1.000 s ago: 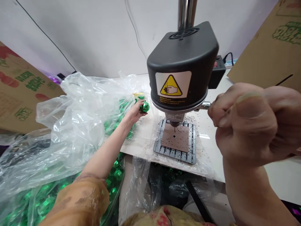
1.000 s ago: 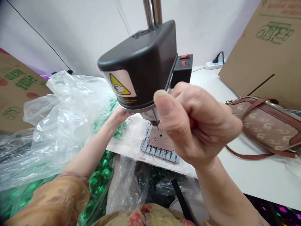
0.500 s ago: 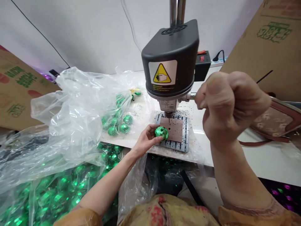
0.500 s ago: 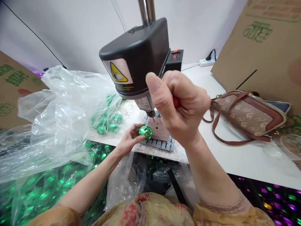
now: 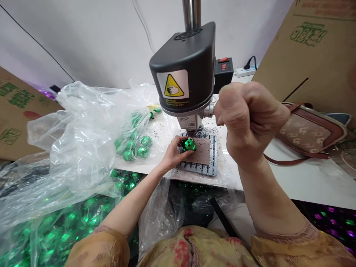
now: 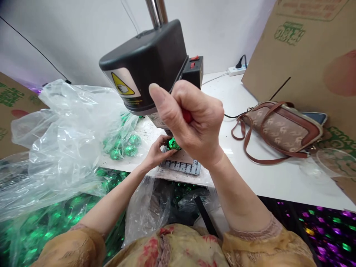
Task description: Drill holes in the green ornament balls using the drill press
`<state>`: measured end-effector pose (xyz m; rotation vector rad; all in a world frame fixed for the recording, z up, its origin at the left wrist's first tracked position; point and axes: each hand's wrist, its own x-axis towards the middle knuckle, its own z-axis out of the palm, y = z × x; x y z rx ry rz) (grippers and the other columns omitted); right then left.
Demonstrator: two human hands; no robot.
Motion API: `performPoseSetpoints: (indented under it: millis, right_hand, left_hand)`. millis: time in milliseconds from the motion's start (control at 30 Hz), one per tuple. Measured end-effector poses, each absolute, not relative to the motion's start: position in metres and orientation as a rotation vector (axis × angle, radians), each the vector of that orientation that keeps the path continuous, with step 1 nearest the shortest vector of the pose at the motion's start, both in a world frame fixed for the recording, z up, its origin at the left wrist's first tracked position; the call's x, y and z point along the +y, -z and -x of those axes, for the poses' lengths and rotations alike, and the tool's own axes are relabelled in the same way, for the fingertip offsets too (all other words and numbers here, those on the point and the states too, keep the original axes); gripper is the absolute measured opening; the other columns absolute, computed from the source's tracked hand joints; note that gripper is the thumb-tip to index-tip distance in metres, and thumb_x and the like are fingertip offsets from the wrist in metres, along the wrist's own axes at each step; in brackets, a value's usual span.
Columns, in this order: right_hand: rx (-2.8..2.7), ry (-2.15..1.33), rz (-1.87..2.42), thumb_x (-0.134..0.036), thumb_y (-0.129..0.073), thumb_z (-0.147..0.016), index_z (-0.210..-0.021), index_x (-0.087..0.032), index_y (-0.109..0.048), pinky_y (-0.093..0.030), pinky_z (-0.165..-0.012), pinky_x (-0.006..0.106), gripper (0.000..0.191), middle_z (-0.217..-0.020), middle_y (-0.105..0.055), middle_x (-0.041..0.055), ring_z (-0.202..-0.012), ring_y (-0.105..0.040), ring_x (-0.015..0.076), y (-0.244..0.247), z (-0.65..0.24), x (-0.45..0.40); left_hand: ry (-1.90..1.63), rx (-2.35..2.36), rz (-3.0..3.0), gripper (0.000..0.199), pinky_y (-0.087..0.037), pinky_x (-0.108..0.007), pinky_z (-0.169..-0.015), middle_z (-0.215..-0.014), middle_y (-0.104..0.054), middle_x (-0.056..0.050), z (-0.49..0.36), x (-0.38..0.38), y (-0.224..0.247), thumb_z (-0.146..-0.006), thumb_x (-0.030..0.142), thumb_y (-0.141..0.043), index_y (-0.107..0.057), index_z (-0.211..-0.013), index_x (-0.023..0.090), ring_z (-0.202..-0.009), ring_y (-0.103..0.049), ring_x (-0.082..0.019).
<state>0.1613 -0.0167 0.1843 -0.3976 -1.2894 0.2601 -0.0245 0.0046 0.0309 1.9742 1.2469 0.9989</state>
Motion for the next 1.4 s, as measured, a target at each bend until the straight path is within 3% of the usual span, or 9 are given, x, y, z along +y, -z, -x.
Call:
performPoseSetpoints:
  millis: [200, 433, 700, 900, 1100, 1267, 1400]
  right_hand:
    - [-1.307, -0.273, 0.418, -0.029, -0.057, -0.092, -0.056, -0.021, -0.029, -0.029, -0.047, 0.03, 0.046, -0.054, -0.036, -0.0032, -0.049, -0.039, 0.0077, -0.185, -0.162, -0.019]
    - [-1.323, -0.259, 0.422, -0.03, -0.056, -0.092, -0.057, -0.021, -0.028, -0.029, -0.047, 0.029, 0.046, -0.053, -0.036, -0.0035, -0.049, -0.039, 0.0076, -0.185, -0.163, -0.019]
    - [-1.329, -0.266, 0.426, -0.028, -0.056, -0.092, -0.057, -0.02, -0.027, -0.03, -0.048, 0.028, 0.046, -0.054, -0.036, -0.0038, -0.049, -0.04, 0.0074, -0.185, -0.164, -0.019]
    - [-1.32, -0.295, 0.401, -0.029, -0.058, -0.091, -0.056, -0.02, -0.03, -0.028, -0.047, 0.029, 0.045, -0.053, -0.038, -0.0042, -0.048, -0.04, 0.0071, -0.185, -0.164, -0.016]
    - [-1.301, -0.268, 0.364, -0.028, -0.06, -0.09, -0.055, -0.019, -0.028, -0.027, -0.046, 0.029, 0.048, -0.052, -0.035, -0.0052, -0.046, -0.038, 0.0057, -0.183, -0.162, -0.015]
    - [-1.338, -0.098, 0.328, -0.017, -0.058, -0.089, -0.054, -0.017, -0.025, -0.022, -0.043, 0.027, 0.048, -0.049, -0.028, -0.0061, -0.045, -0.03, 0.0032, -0.174, -0.16, -0.018]
    - [-1.346, -0.013, 0.242, -0.011, -0.056, -0.086, -0.055, -0.018, -0.026, -0.026, -0.042, 0.024, 0.044, -0.048, -0.031, -0.0066, -0.045, -0.035, 0.0036, -0.165, -0.16, -0.015]
  left_hand:
    - [-1.055, 1.172, -2.05, 0.042, -0.052, -0.034, -0.089, -0.108, -0.059, -0.006, 0.018, 0.01, -0.028, -0.077, 0.034, -0.08, -0.063, -0.112, 0.02, -0.102, -0.061, -0.021]
    - [-1.053, 1.186, -1.891, 0.046, -0.051, -0.038, -0.092, -0.109, -0.066, -0.008, 0.011, 0.004, -0.019, -0.083, 0.042, -0.075, -0.058, -0.119, 0.018, -0.103, -0.063, -0.024]
    - [-1.141, 1.128, -1.77, 0.053, -0.052, -0.036, -0.087, -0.106, -0.065, -0.007, 0.007, 0.006, -0.01, -0.075, 0.045, -0.082, -0.054, -0.112, 0.019, -0.099, -0.063, -0.022]
    - [-1.159, 1.071, -1.726, 0.05, -0.051, -0.039, -0.096, -0.114, -0.065, -0.009, -0.004, -0.003, -0.011, -0.079, 0.049, -0.077, -0.057, -0.114, 0.02, -0.107, -0.062, -0.023]
    - [-1.222, 1.096, -1.597, 0.057, -0.052, -0.04, -0.096, -0.114, -0.066, -0.009, -0.009, -0.009, -0.011, -0.074, 0.051, -0.081, -0.057, -0.115, 0.02, -0.106, -0.064, -0.023]
    - [-1.199, 1.104, -1.608, 0.055, -0.054, -0.042, -0.096, -0.114, -0.067, -0.01, -0.007, -0.01, -0.012, -0.075, 0.053, -0.08, -0.058, -0.113, 0.019, -0.107, -0.065, -0.025]
    - [-1.222, 1.091, -1.66, 0.055, -0.055, -0.044, -0.097, -0.117, -0.066, -0.011, -0.006, -0.009, -0.011, -0.076, 0.054, -0.079, -0.058, -0.113, 0.019, -0.109, -0.064, -0.027]
